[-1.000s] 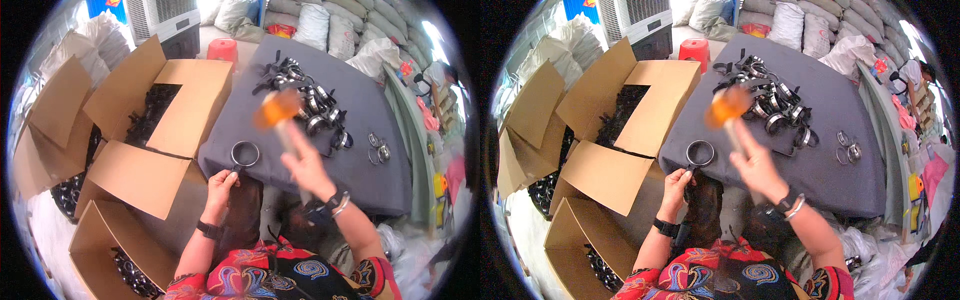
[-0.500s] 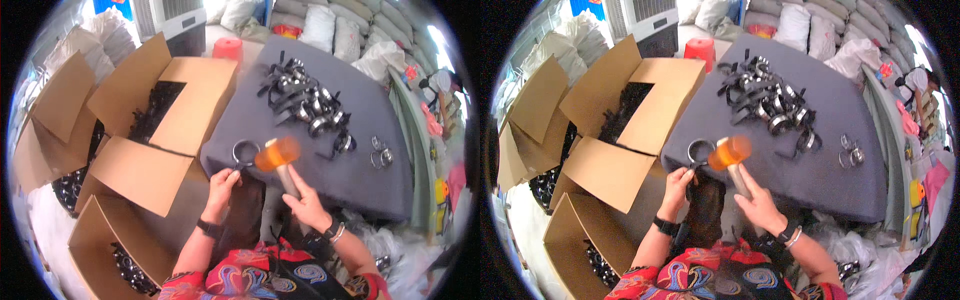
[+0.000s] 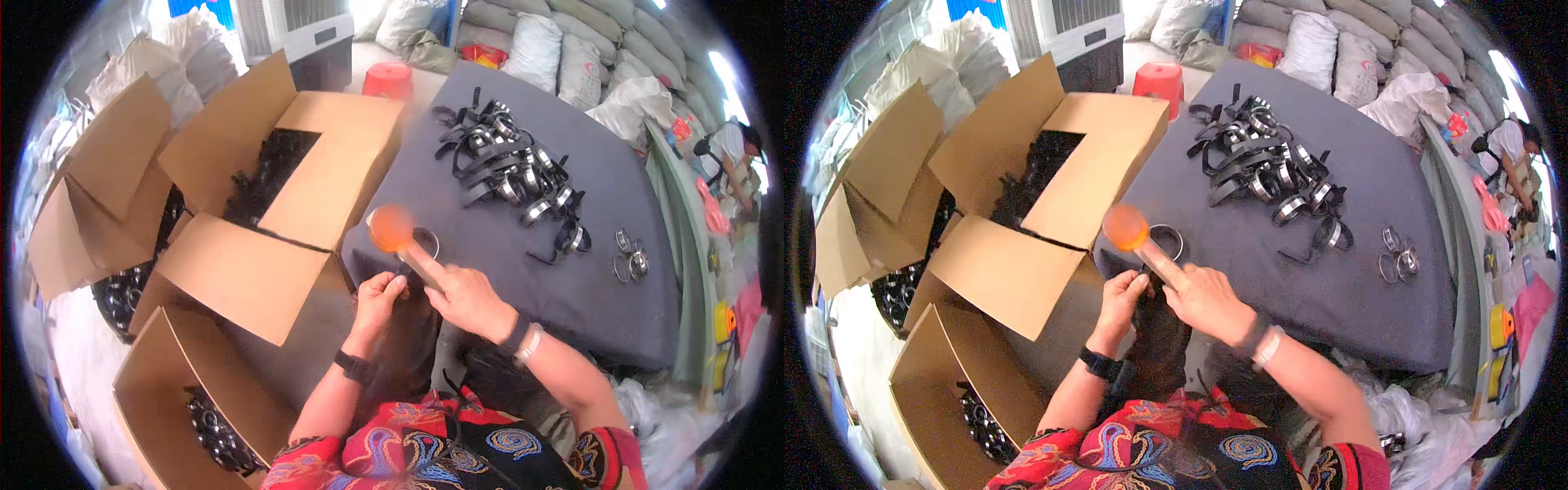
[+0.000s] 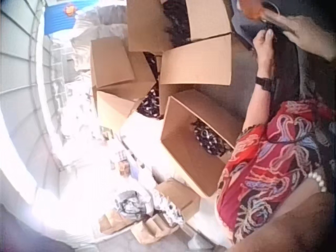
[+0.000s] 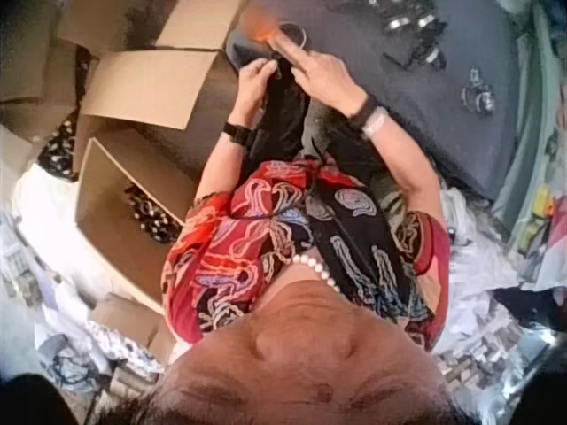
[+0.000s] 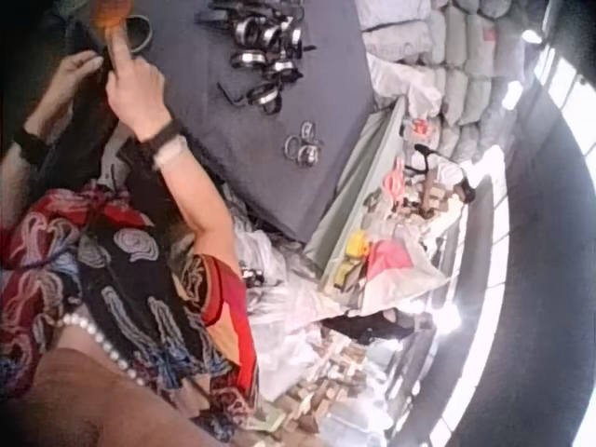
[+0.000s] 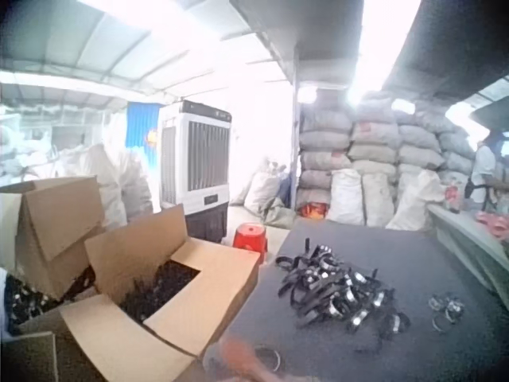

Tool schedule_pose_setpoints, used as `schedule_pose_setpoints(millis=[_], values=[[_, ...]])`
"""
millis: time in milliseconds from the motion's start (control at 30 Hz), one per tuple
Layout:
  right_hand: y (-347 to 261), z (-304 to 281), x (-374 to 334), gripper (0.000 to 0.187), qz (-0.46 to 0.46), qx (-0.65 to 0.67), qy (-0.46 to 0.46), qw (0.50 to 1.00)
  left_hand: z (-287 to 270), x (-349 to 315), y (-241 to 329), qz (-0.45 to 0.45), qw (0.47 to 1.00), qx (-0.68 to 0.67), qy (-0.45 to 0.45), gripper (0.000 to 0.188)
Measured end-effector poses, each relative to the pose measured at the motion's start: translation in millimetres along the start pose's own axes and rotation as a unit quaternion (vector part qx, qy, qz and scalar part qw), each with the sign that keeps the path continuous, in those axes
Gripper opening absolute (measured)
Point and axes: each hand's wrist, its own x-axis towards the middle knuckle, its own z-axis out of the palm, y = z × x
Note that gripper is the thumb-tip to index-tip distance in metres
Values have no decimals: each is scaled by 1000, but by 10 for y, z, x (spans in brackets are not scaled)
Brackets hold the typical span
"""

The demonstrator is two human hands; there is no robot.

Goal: Assembling metal rings onto plastic circular frames using a rubber mallet.

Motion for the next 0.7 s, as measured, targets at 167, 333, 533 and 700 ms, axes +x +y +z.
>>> schedule_pose_setpoints(millis=[167, 333, 533, 700], values=[[71, -138, 257, 75, 39, 139, -21, 989, -22, 15, -56, -6, 1000, 24, 17, 19], [137, -230, 197, 74, 3, 195, 144, 970, 39, 5, -4, -16, 999, 29, 21, 19], [245, -341, 41, 75, 168, 393, 48, 903, -170, -176, 313, -39, 992, -65, 100, 21], [552, -533, -387, 72, 157, 410, 207, 875, -1300, -485, 912, 197, 915, -135, 324, 14]])
